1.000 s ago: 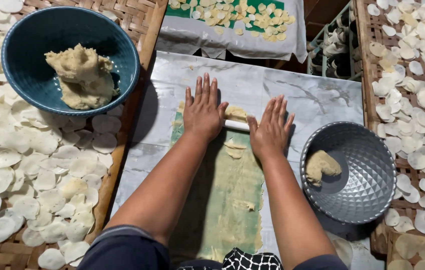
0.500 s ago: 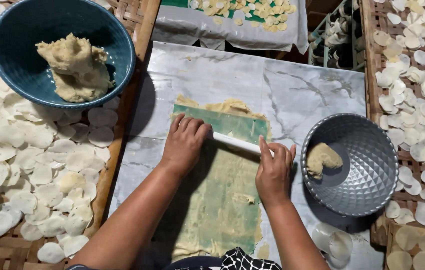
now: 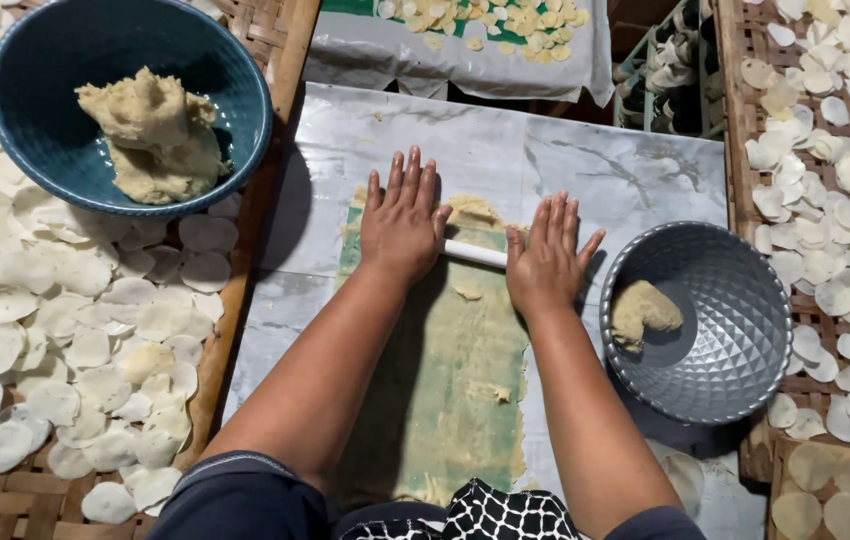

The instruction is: Rolling out dough and cutting it into small circles to make crackers

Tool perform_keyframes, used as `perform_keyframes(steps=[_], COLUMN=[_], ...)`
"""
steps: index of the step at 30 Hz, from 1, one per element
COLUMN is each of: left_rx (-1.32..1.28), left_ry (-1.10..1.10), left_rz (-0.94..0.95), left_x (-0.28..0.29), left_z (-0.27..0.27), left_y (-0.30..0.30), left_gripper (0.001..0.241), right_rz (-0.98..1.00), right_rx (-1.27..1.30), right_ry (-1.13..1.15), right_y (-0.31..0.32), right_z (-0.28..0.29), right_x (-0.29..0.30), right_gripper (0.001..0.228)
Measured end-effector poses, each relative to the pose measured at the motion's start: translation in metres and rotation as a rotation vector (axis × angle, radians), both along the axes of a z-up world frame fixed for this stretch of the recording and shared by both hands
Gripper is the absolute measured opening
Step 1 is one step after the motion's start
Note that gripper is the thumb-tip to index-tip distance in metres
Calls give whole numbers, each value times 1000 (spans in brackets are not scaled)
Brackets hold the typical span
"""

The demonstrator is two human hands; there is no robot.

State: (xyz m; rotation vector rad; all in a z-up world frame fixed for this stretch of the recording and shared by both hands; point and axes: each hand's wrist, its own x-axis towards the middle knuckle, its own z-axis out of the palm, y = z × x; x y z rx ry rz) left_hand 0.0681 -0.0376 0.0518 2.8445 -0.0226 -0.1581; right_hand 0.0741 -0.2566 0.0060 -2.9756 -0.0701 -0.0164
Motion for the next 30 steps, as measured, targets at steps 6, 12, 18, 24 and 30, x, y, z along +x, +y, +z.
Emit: perform_keyframes(steps=[6,12,18,24,30], left_rx=[-22,-27,-12,-18,-76], left_ry=[-124,-179,-1,-56,-111], left_rz=[-83,-56,14,-3,-72], left_x=[-57,-47,36,31,-83], left_z=[-11,-16,-16,-12,-10], left_y=[3,1,2,4,8], left_gripper=[67,63,75,78,71], right_rz=[81,42,-135,-60,141], right_rx=[-7,-35,-30,22,109], right_ry=[-136,-184,52,-54,-88], right_y=[-4,-2,18,18,0], right_z=[2,-7,16,21,17], right_x=[-77,-57,39,25,-80], right_gripper=[74,71,71,75,68])
